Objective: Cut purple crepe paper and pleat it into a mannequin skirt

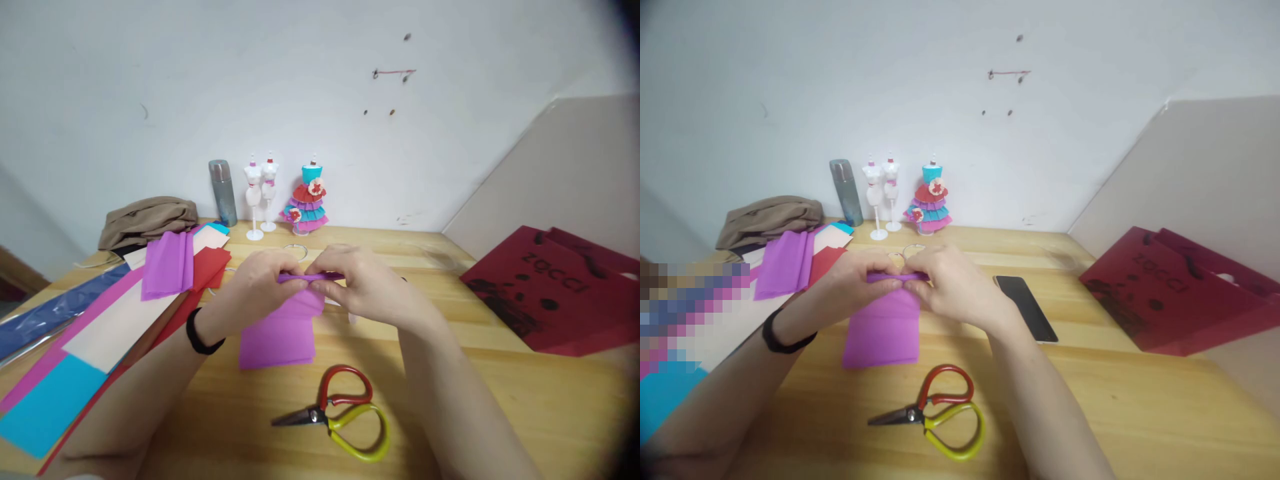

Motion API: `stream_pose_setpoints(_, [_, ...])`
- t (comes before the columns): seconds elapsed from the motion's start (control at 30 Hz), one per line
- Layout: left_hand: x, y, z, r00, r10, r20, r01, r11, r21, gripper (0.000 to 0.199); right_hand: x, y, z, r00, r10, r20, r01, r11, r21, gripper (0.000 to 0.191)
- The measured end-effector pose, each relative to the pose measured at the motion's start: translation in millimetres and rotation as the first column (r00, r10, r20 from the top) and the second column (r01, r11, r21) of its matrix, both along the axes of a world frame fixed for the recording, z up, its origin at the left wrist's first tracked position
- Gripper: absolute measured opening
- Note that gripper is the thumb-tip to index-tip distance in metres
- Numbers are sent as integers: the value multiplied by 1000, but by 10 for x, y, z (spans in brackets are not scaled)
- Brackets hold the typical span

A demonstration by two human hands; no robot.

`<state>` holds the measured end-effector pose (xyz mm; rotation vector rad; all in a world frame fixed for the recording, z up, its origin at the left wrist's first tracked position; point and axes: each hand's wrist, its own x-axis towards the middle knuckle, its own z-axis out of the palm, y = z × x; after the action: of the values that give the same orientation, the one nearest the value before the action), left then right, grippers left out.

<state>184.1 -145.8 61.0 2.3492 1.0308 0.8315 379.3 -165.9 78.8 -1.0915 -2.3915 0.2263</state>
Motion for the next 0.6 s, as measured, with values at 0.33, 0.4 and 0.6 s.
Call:
stream_pose_setpoints(0.33, [-171, 117, 223, 1000, 15, -13, -18, 982, -188, 23, 94, 65, 33, 985, -112, -133, 87, 980, -181, 19])
stream_pose_setpoints(0.4, [-220, 122, 268, 1000, -17, -3, 15, 973, -229, 24, 110, 73, 35, 980, -120, -160, 84, 973, -215, 19])
stream_pose_setpoints(0.6, [-417, 159, 330, 1000, 3, 26, 5, 959, -284, 22, 178, 105, 48, 961, -147, -235, 82, 961, -264, 19])
